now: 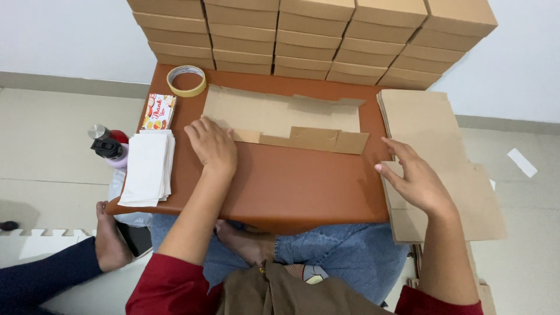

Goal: The person folds a flat cardboard sheet into a box, tucks the flaps to form the sides, and secures the corners. They then place a white paper insert inside the box and close the lid.

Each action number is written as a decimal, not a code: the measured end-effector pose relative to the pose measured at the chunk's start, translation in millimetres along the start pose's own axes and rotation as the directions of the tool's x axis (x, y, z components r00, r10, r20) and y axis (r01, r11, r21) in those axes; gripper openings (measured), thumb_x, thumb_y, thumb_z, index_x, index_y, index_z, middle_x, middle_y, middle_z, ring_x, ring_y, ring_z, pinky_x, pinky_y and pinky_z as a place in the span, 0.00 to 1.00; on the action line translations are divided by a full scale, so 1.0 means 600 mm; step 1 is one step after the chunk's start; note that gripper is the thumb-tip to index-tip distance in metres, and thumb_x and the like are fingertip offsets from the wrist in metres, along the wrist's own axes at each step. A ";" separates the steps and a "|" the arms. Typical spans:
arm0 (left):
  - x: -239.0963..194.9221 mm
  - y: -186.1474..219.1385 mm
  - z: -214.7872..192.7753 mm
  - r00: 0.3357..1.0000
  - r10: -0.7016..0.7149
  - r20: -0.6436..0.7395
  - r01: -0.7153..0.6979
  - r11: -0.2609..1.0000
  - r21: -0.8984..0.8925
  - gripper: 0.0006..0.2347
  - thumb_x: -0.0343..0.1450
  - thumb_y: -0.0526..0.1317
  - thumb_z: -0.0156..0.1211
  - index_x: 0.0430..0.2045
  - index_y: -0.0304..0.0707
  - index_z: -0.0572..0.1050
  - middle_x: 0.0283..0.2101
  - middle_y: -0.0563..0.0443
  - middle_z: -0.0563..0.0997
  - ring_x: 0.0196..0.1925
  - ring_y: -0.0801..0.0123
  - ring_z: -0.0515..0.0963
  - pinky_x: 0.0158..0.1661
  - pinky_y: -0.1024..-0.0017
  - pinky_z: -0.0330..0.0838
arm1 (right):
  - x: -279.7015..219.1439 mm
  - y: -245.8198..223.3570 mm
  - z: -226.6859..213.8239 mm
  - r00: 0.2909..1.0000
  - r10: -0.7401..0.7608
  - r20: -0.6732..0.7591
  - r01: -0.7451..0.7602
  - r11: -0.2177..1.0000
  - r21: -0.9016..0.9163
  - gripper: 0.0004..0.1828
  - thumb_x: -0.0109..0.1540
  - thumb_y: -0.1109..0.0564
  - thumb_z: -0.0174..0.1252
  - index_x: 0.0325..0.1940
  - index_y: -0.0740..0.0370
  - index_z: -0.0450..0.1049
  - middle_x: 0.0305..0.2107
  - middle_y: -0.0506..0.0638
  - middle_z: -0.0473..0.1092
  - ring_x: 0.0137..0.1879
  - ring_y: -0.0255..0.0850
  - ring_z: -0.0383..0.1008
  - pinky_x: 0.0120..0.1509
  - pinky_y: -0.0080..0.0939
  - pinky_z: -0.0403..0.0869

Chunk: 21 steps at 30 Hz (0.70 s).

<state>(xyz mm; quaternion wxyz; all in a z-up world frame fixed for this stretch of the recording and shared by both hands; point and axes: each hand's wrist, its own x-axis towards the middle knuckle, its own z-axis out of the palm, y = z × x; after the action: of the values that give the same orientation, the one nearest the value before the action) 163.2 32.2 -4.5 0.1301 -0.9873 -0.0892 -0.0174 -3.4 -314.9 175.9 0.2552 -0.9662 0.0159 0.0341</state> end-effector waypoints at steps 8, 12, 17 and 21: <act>-0.132 0.058 -0.189 0.833 0.362 -0.420 -0.543 0.684 -0.488 0.22 0.75 0.43 0.52 0.64 0.31 0.64 0.57 0.38 0.72 0.62 0.51 0.69 0.61 0.50 0.53 | 0.089 0.101 0.082 1.000 0.012 -0.025 -0.009 0.995 0.095 0.30 0.62 0.60 0.61 0.67 0.74 0.65 0.56 0.72 0.64 0.62 0.63 0.70 0.61 0.53 0.75; -0.122 0.139 -0.163 0.666 0.557 -0.495 -0.742 0.429 -0.516 0.20 0.74 0.45 0.56 0.61 0.38 0.68 0.53 0.47 0.76 0.58 0.61 0.73 0.63 0.52 0.53 | 0.119 0.164 0.135 0.996 -0.045 -0.073 0.054 0.991 0.122 0.13 0.60 0.65 0.63 0.47 0.75 0.76 0.42 0.67 0.71 0.52 0.62 0.76 0.53 0.56 0.78; -0.108 0.147 -0.132 0.639 0.543 -0.545 -0.754 0.303 -0.583 0.07 0.75 0.34 0.50 0.42 0.45 0.75 0.37 0.55 0.72 0.44 0.62 0.78 0.52 0.61 0.66 | 0.081 0.154 0.148 0.975 -0.060 -0.214 0.092 0.986 0.142 0.06 0.60 0.63 0.65 0.39 0.69 0.77 0.35 0.61 0.73 0.46 0.57 0.78 0.50 0.49 0.79; -0.151 0.086 -0.183 0.637 0.591 -0.496 -0.729 0.251 -0.637 0.05 0.73 0.29 0.49 0.35 0.39 0.72 0.35 0.47 0.71 0.41 0.51 0.79 0.41 0.62 0.74 | 0.057 0.126 0.146 0.964 0.017 -0.265 0.041 0.977 0.210 0.07 0.59 0.62 0.64 0.38 0.69 0.75 0.39 0.61 0.71 0.47 0.57 0.77 0.51 0.48 0.78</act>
<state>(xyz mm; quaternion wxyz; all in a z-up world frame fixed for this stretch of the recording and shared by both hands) 82.4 -60.9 83.5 -0.3238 -0.8711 0.3614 -0.0753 22.0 -337.8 60.0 0.3532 -0.9291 0.0476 -0.0988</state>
